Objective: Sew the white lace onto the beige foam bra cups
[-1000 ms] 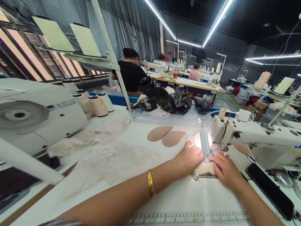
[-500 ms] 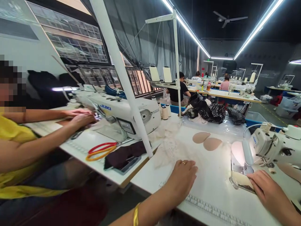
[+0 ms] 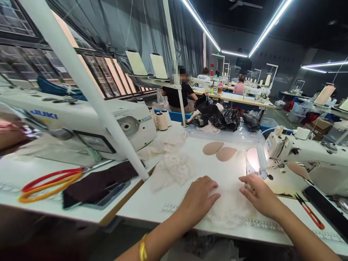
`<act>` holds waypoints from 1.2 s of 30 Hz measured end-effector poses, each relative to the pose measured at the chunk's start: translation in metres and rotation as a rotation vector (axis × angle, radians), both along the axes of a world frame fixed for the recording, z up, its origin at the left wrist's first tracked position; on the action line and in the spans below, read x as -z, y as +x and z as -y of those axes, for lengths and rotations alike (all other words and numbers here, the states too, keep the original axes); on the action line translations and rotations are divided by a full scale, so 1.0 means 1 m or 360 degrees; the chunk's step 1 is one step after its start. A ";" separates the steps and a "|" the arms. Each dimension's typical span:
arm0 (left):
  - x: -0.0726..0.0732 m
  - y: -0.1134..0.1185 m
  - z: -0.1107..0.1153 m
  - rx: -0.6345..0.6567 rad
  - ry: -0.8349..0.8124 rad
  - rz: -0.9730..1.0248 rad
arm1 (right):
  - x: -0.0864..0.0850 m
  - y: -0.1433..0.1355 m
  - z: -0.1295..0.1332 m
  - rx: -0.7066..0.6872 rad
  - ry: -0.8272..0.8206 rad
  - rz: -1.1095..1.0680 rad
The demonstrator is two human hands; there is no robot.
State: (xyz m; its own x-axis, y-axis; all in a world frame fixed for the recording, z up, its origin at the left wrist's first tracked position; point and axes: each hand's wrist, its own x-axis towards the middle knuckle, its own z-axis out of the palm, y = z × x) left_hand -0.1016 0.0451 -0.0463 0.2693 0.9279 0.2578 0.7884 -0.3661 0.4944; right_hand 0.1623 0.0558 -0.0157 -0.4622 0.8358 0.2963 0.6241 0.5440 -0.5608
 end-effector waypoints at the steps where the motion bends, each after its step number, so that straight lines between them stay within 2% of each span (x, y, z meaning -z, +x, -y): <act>1: -0.001 0.002 -0.002 0.0027 -0.0032 0.0036 | 0.003 -0.005 -0.004 -0.0003 -0.0046 0.0000; 5: -0.010 0.009 -0.004 0.0142 0.0014 0.0360 | 0.019 -0.021 -0.011 0.0011 -0.0078 -0.0073; 8: -0.008 0.015 -0.003 0.0258 -0.0039 0.0590 | 0.024 -0.021 -0.007 0.0016 -0.0095 -0.0186; 12: -0.001 0.024 -0.006 0.0397 -0.0041 0.0435 | 0.017 -0.015 0.002 0.0023 -0.0232 -0.0285; 15: -0.008 0.026 -0.018 0.0486 -0.0111 0.0238 | 0.008 -0.013 0.004 -0.0002 -0.0431 -0.0361; 18: -0.020 0.023 -0.048 0.0422 -0.0046 0.0015 | 0.010 -0.013 -0.002 -0.0051 -0.0595 -0.0456; 21: -0.026 0.019 -0.091 0.0298 0.0165 -0.0144 | 0.025 -0.016 -0.012 0.0028 -0.0544 -0.0608; 24: -0.024 0.017 -0.128 0.0269 0.0252 -0.0290 | 0.040 -0.018 -0.020 0.0116 -0.0485 -0.0768; 27: -0.019 0.021 -0.151 0.0309 0.0268 -0.0403 | 0.045 -0.018 -0.023 0.0098 -0.0496 -0.0840; 30: -0.019 0.029 -0.159 0.0312 0.0281 -0.0379 | 0.042 -0.017 -0.024 0.0095 -0.0504 -0.0885; 32: -0.026 0.032 -0.158 0.0253 0.0287 -0.0284 | 0.041 -0.016 -0.024 0.0096 -0.0516 -0.0901; 36: -0.046 0.027 -0.135 0.0018 0.0278 0.0032 | 0.044 -0.014 -0.025 0.0063 -0.0571 -0.0940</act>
